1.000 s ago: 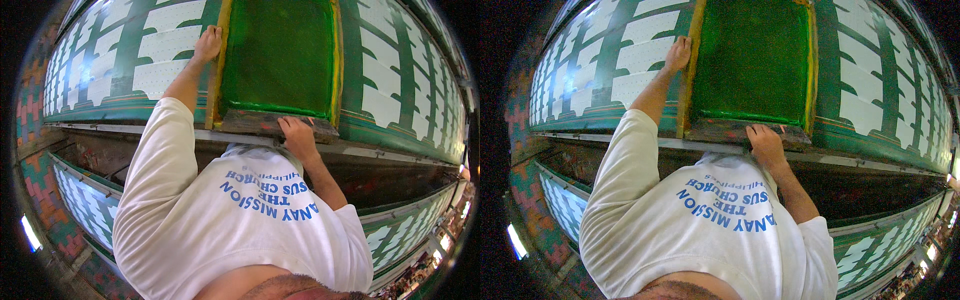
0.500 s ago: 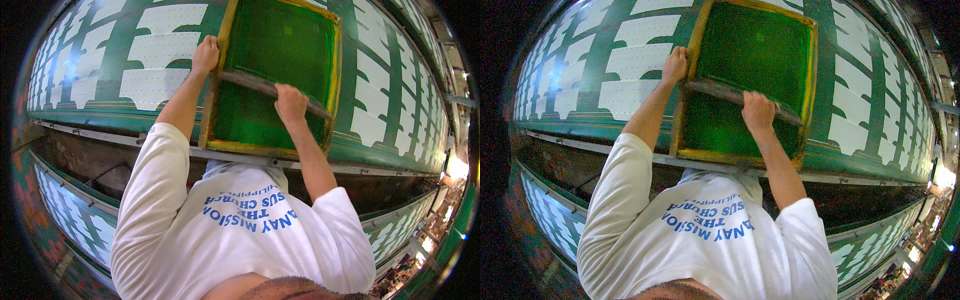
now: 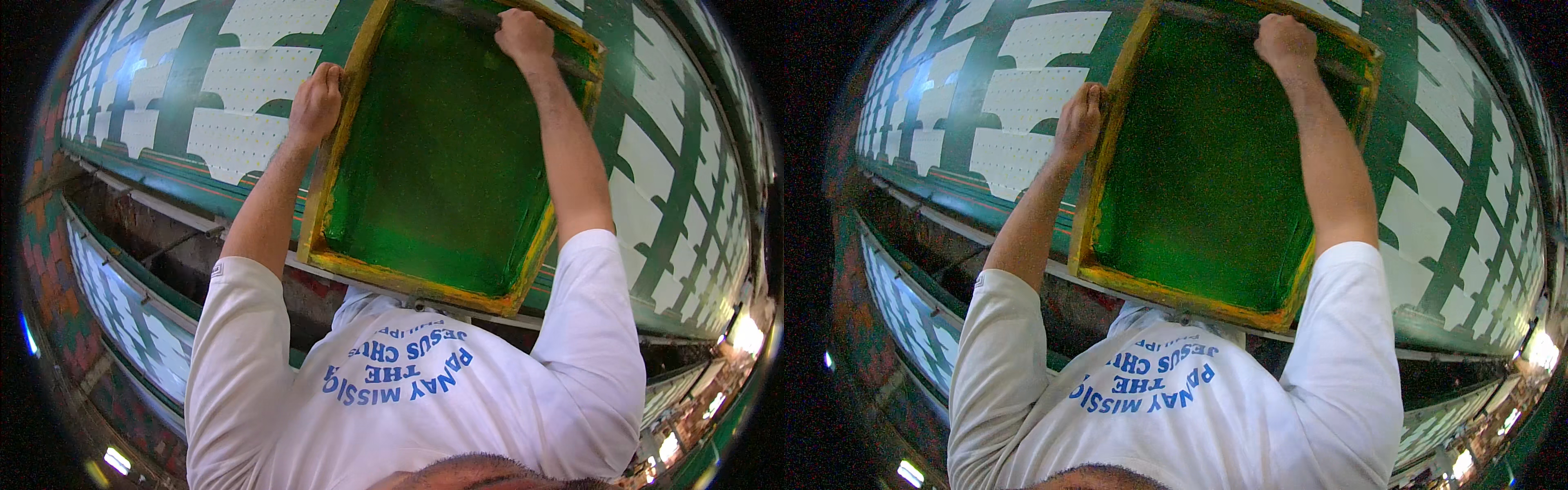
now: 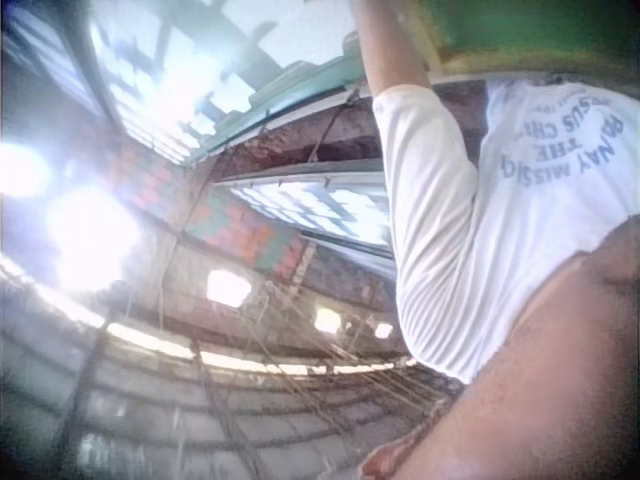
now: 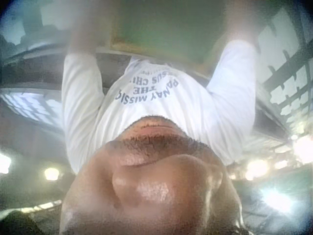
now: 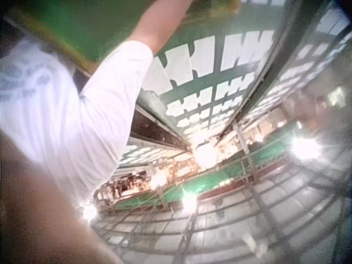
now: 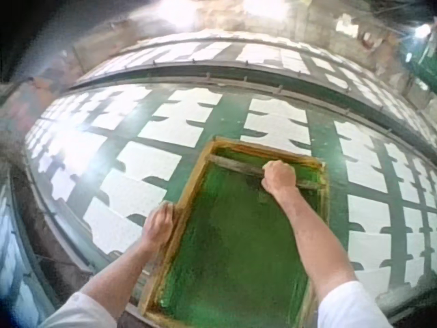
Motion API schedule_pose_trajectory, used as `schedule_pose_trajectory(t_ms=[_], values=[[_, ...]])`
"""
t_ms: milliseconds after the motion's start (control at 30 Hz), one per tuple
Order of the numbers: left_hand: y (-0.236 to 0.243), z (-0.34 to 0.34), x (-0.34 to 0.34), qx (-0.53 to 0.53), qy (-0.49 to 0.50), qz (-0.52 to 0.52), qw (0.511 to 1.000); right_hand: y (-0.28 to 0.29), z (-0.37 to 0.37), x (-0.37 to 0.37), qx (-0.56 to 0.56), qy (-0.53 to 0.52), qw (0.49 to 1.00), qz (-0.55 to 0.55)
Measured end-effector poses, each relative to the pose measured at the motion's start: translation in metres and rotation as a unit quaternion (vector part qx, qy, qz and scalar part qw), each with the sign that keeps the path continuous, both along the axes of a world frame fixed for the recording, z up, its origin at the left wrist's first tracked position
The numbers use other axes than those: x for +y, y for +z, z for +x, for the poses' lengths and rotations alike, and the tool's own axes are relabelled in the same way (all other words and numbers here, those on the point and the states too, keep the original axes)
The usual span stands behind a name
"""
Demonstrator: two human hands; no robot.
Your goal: The person holds a screen printing frame against a large green and white surface and repeatedly uses a squeegee to pull green ink across the screen. The person repositions the frame and repeats the squeegee strokes to apply ink to the surface.
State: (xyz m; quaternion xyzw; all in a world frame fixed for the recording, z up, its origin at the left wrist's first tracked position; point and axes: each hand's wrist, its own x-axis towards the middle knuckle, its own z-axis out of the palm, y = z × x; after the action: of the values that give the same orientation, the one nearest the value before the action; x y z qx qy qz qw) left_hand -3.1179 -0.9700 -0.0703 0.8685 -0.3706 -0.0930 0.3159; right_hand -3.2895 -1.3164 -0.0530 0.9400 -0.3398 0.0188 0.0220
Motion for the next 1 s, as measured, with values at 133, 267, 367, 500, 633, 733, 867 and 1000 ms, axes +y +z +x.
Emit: schedule_pose_trajectory(t_ms=[133, 267, 367, 500, 633, 733, 867, 1000], values=[[0.001, -0.004, 0.002, -0.008, 0.012, -0.001, 1.0, 0.009, 0.006, -0.026, 0.044, 0.023, 0.998, 0.028], [-0.002, -0.002, 0.003, -0.032, 0.018, 0.005, 0.999, 0.018, 0.006, -0.053, 0.052, 0.029, 0.997, 0.039], [-0.002, -0.002, 0.002, -0.024, 0.024, 0.021, 0.999, 0.02, 0.016, -0.08, 0.084, 0.032, 0.995, 0.042], [-0.005, -0.001, 0.002, -0.021, 0.023, 0.035, 0.999, 0.012, 0.024, -0.096, 0.032, 0.065, 0.997, 0.029], [-0.013, 0.006, 0.006, -0.023, -0.006, 0.008, 1.0, 0.013, 0.015, -0.07, 0.108, 0.092, 0.988, 0.062], [-0.016, 0.013, 0.007, 0.06, -0.002, 0.025, 0.998, 0.023, -0.012, -0.018, 0.105, 0.034, 0.989, 0.099], [-0.023, 0.01, 0.005, 0.037, 0.015, -0.033, 0.999, 0.035, -0.068, 0.079, 0.118, 0.045, 0.984, 0.124], [-0.03, 0.004, 0.0, 0.058, 0.045, -0.059, 0.996, 0.034, -0.134, 0.198, 0.084, 0.038, 0.988, 0.124]])
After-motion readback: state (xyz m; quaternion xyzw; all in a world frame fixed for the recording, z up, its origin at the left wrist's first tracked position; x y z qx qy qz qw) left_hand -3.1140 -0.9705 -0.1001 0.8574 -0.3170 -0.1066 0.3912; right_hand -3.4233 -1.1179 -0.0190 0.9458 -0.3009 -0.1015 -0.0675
